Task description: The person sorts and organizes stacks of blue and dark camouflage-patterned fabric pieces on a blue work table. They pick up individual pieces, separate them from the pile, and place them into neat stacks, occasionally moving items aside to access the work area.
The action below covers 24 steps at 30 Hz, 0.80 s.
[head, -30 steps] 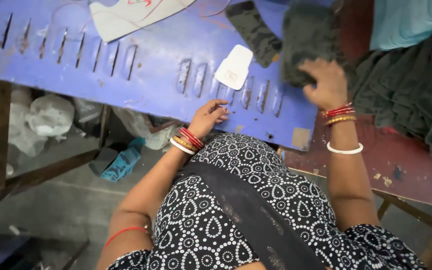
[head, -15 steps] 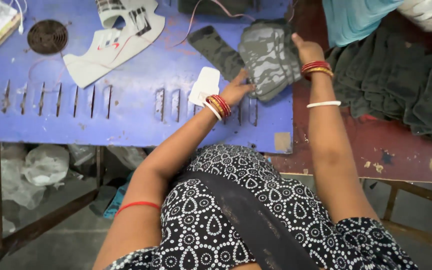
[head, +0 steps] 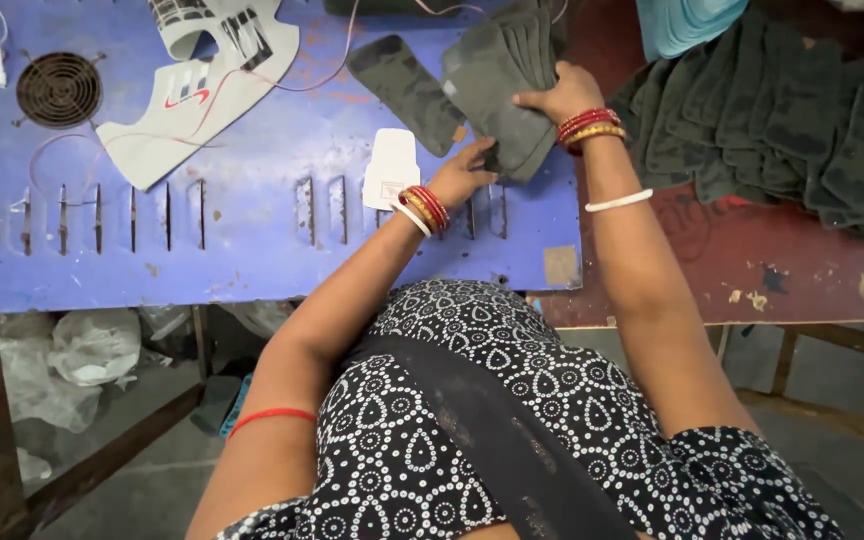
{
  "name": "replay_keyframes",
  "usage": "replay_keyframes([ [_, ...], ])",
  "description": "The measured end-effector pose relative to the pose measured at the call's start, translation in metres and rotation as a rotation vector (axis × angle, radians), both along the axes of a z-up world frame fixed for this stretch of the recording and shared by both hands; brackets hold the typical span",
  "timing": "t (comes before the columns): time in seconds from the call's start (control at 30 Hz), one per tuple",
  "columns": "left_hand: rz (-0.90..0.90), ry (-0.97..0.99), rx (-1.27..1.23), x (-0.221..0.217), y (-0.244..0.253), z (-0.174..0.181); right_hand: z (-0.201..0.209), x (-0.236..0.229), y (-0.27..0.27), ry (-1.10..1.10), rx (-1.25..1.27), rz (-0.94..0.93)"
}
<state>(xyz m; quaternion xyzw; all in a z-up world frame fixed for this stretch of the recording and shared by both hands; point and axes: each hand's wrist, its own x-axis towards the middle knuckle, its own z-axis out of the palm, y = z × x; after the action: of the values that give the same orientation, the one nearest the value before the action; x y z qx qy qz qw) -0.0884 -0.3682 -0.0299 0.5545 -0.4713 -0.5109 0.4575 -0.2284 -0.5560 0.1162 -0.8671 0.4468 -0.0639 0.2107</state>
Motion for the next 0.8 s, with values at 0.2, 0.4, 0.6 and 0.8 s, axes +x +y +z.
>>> replay_keyframes([
  [0.2,0.076,0.164,-0.009,0.001,0.002,0.0,-0.015,0.011,-0.005,-0.038,0.067,-0.194],
  [0.4,0.078,0.282,0.015,0.004,-0.002,-0.024,-0.032,0.014,-0.016,-0.003,0.098,-0.38],
  [0.6,0.156,0.303,0.104,0.013,0.003,-0.002,-0.004,0.019,-0.001,-0.176,0.448,-0.416],
  [0.8,0.184,0.284,-0.014,0.022,0.009,-0.012,-0.018,0.019,0.009,-0.35,0.217,0.079],
])
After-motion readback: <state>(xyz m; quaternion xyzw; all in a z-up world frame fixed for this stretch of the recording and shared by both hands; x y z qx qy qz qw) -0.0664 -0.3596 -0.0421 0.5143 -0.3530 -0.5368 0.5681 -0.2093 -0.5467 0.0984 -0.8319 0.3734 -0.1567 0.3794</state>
